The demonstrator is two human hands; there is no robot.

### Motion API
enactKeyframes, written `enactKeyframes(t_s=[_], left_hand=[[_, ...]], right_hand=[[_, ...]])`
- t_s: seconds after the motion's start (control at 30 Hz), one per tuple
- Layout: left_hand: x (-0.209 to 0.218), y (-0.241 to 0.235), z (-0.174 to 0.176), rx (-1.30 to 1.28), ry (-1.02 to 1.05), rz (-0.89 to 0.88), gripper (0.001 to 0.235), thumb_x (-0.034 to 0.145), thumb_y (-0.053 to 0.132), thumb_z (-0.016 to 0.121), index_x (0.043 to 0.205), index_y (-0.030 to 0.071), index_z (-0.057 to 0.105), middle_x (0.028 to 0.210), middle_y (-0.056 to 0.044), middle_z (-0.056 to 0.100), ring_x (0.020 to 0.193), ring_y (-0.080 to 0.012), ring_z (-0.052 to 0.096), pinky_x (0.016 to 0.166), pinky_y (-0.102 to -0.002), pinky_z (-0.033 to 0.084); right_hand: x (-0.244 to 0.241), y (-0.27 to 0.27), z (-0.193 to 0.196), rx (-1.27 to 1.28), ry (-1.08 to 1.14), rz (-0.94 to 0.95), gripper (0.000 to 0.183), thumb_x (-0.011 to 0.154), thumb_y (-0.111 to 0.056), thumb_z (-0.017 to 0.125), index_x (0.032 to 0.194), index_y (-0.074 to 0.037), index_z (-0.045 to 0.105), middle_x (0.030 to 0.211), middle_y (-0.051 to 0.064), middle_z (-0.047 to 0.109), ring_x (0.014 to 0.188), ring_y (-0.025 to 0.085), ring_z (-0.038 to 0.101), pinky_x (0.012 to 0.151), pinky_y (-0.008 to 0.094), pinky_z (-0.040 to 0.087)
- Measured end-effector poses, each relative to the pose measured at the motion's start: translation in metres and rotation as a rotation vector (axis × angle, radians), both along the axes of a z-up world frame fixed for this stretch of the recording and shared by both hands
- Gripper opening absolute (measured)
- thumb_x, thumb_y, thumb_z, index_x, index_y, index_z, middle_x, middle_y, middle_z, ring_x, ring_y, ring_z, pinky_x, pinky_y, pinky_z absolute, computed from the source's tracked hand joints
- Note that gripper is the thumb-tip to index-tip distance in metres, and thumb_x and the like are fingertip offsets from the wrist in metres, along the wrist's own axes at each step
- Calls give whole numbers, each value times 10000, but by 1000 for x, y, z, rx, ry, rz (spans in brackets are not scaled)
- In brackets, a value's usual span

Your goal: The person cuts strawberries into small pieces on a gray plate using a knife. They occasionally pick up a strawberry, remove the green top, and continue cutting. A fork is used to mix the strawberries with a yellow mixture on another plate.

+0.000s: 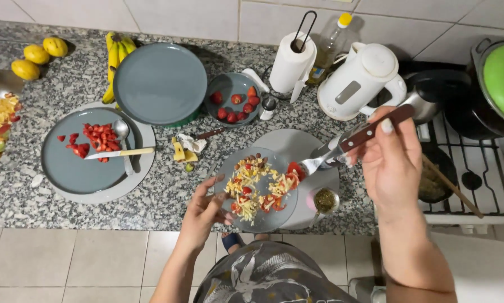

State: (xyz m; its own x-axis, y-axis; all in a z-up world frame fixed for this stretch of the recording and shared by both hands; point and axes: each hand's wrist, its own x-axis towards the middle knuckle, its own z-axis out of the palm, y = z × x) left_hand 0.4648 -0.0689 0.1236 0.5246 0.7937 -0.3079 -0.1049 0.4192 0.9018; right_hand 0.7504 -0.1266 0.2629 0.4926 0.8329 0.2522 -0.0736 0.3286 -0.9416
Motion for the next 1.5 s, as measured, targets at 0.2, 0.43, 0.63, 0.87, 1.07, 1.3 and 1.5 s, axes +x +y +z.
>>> enactKeyframes(t_s=[0.2, 0.43, 0.63, 0.87, 1.07, 1.3, 1.5], left_hand=[[9, -2, -6, -160, -30, 37, 465, 869, 105, 517, 1324, 61, 432, 970, -233, 650, 559, -220, 634, 526, -321, 585], [19, 4, -13, -234, -24, 51, 478, 867, 79, 511, 1338, 67, 428, 997, -260, 643, 546, -228, 640, 505, -315, 582], [25, 9, -18, -179, 59, 75, 514, 840, 151, 568, 1328, 68, 430, 648, -189, 665, 502, -248, 649, 513, -365, 590], [32, 18, -9, -40, -39, 67, 498, 886, 152, 526, 1347, 45, 373, 887, -192, 645, 602, -225, 666, 585, -321, 601], [35, 11, -1, -6, -42, 181, 458, 886, 94, 506, 1316, -24, 402, 1002, -325, 610, 621, -261, 677, 540, -317, 601], [37, 10, -7, 8, -98, 173, 462, 879, 92, 523, 1312, -18, 405, 984, -320, 615, 605, -270, 676, 539, -323, 609], [39, 7, -6, 43, -108, 163, 456, 882, 96, 519, 1307, -23, 405, 985, -311, 618, 602, -249, 675, 537, -303, 608]], right_hand=[[-2, -9, 46, 157, 87, 264, 148, 1012, -210, 472, 1013, -77, 536, 734, 37, 634, 547, 108, 585, 458, 170, 482], [-24, -32, 93, 137, 342, 473, 320, 993, -271, 673, 901, -53, 459, 493, 76, 478, 419, 178, 438, 353, 270, 329], [-13, -28, 91, 69, 716, 730, 393, 1025, -127, 801, 876, 25, 470, 561, 70, 414, 462, 201, 384, 371, 328, 307], [11, -10, -6, -12, -339, -96, 100, 1020, -164, 398, 1058, -73, 414, 759, 71, 506, 550, 150, 565, 455, 212, 479], [-2, -2, -84, -170, -649, -257, 120, 998, -87, 495, 1016, 24, 453, 630, 172, 598, 542, 219, 592, 516, 261, 468], [-33, -1, -80, -68, -690, -237, 111, 985, -111, 451, 1000, -1, 459, 636, 126, 616, 557, 192, 625, 546, 265, 520], [-62, -2, -92, -52, -632, 0, 140, 947, -126, 486, 980, 9, 491, 671, 137, 629, 583, 219, 654, 568, 312, 539]])
